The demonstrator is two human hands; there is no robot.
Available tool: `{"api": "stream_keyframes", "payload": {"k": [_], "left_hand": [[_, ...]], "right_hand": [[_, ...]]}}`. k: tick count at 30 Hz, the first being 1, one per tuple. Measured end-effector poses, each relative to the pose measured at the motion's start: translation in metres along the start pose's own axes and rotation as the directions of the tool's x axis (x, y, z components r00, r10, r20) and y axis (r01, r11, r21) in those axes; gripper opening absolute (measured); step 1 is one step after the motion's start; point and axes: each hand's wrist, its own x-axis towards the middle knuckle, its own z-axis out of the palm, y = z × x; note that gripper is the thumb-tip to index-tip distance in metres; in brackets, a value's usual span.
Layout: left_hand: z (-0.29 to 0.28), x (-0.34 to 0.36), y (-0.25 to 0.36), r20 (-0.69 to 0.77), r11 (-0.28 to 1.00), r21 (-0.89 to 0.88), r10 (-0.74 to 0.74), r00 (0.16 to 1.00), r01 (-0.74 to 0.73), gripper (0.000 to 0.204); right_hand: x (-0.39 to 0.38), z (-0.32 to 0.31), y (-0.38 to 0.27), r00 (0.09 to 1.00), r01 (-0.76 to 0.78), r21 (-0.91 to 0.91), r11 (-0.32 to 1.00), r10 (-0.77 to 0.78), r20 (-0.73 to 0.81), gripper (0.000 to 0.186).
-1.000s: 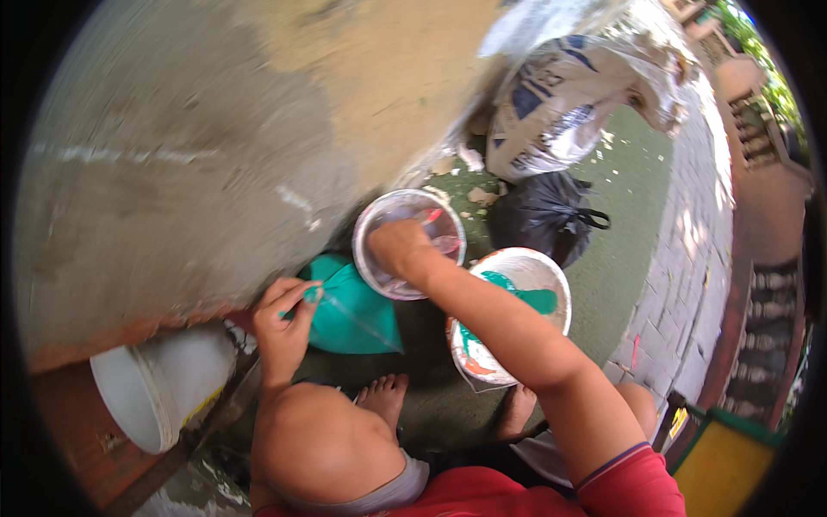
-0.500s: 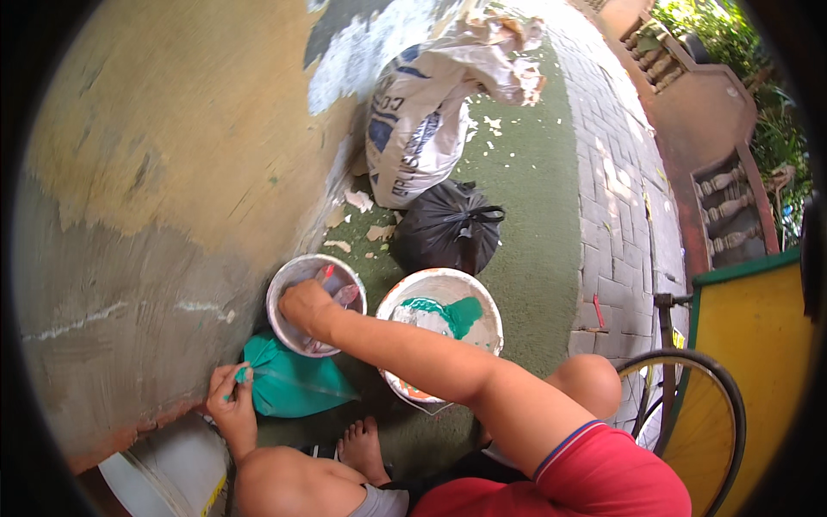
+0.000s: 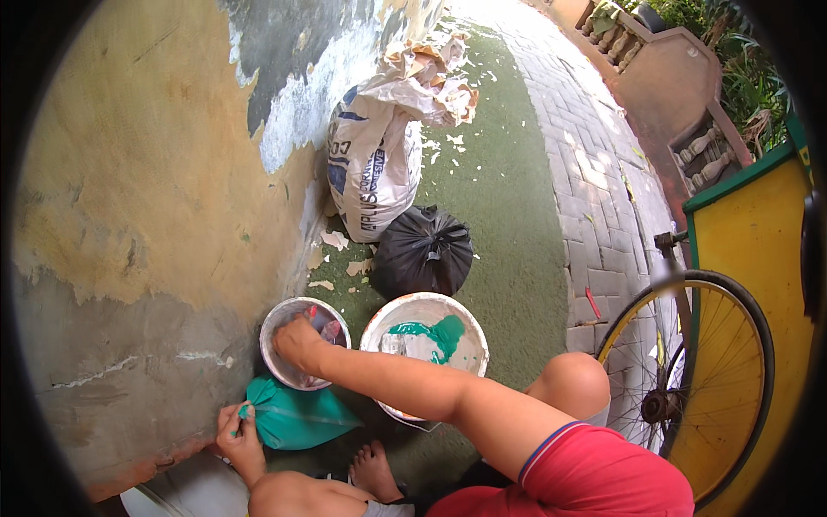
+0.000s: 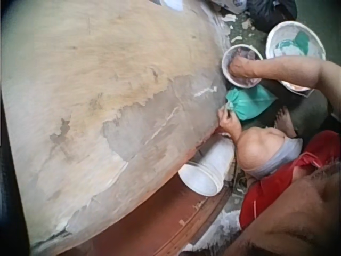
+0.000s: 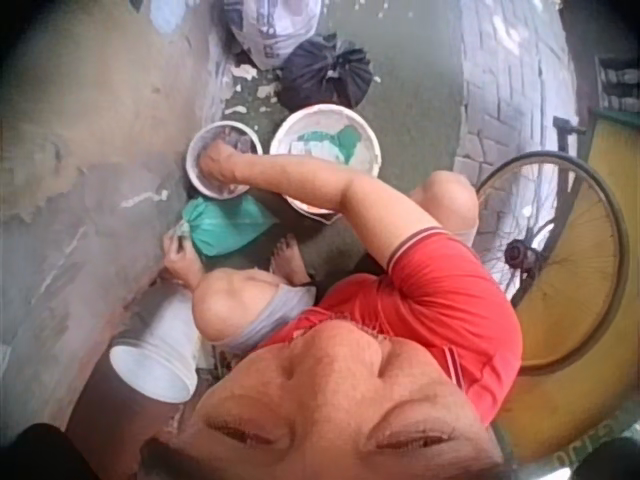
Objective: The person mixes white paint in a bucket using a wooden stick, then takes a green plastic bag from a larger black bag and ties it closed.
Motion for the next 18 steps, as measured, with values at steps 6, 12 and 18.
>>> {"api": "stream_keyframes", "payload": {"k": [6, 12, 18], "left_hand": [[-0.001, -0.001, -0.001, -0.003, 1.000, 0.002, 0.007, 1.000, -0.007, 0.011], [0.003, -0.002, -0.003, -0.016, 0.999, -0.020, 0.045, 0.999, -0.045, 0.010], [-0.003, -0.002, -0.002, -0.019, 0.998, 0.028, 0.057, 0.998, -0.056, 0.011]], "right_hand": [[0.004, 0.001, -0.001, 0.998, -0.029, 0.061, 0.998, 0.025, 0.059, 0.016], [0.004, 0.014, 0.004, 1.000, -0.020, 0.100, 0.995, 0.022, -0.014, 0.020], [0.002, 0.005, -0.003, 0.999, -0.040, 0.012, 0.999, 0.040, 0.026, 0.020]]}}
